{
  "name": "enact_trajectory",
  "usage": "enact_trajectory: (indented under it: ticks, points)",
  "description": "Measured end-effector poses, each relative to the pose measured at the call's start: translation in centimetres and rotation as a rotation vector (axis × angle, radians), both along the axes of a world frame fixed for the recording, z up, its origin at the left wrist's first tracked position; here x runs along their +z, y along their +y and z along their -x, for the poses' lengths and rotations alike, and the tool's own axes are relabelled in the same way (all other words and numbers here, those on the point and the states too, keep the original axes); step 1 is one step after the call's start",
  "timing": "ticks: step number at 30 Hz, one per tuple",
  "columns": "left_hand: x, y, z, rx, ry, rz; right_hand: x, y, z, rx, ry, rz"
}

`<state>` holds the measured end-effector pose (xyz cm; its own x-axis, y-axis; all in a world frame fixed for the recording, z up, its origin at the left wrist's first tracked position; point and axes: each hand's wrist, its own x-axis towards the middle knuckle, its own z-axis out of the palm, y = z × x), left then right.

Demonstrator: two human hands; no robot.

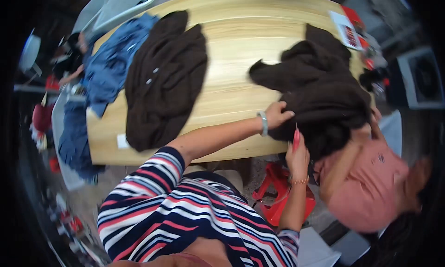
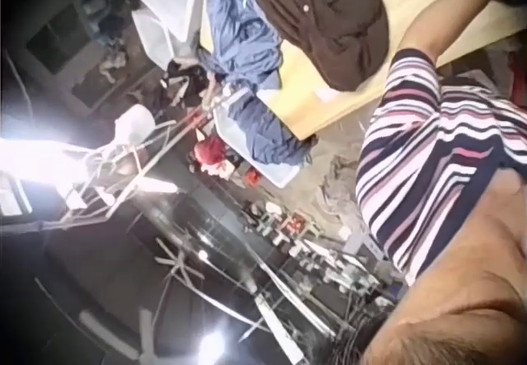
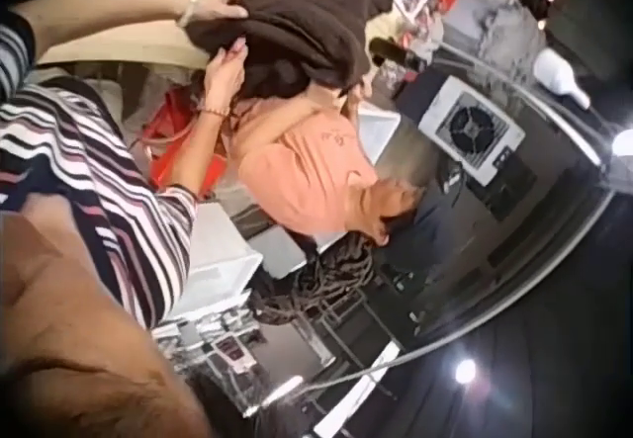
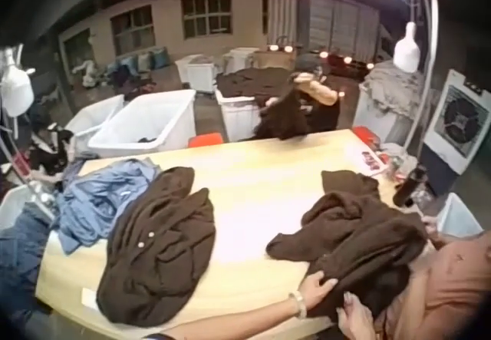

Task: Cutting fabric with scissors on a work table.

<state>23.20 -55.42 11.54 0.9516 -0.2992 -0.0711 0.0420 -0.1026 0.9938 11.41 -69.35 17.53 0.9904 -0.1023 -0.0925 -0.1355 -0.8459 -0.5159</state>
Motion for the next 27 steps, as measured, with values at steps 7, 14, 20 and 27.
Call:
enact_trajectory:
  ticks: [7,14,20,27]
  points:
    - [-6.4,16.4,5.6,0.308,-0.148,-0.277,-1.8,7.4,5.9,0.307,0.362,-0.073]
    - [-1.6,39.9,2.7,0.588,-0.643,-1.11,3.2,17.9,-3.0,0.564,0.322,-0.106]
    - [-6.8,46.6,-0.3,0.182,-0.461,-1.386,2.7,31.5,-7.6,0.731,0.303,0.022]
    - [-8.5,48.2,2.6,0.186,-0.566,-0.981,0.8,38.6,-8.6,0.885,0.403,0.07]
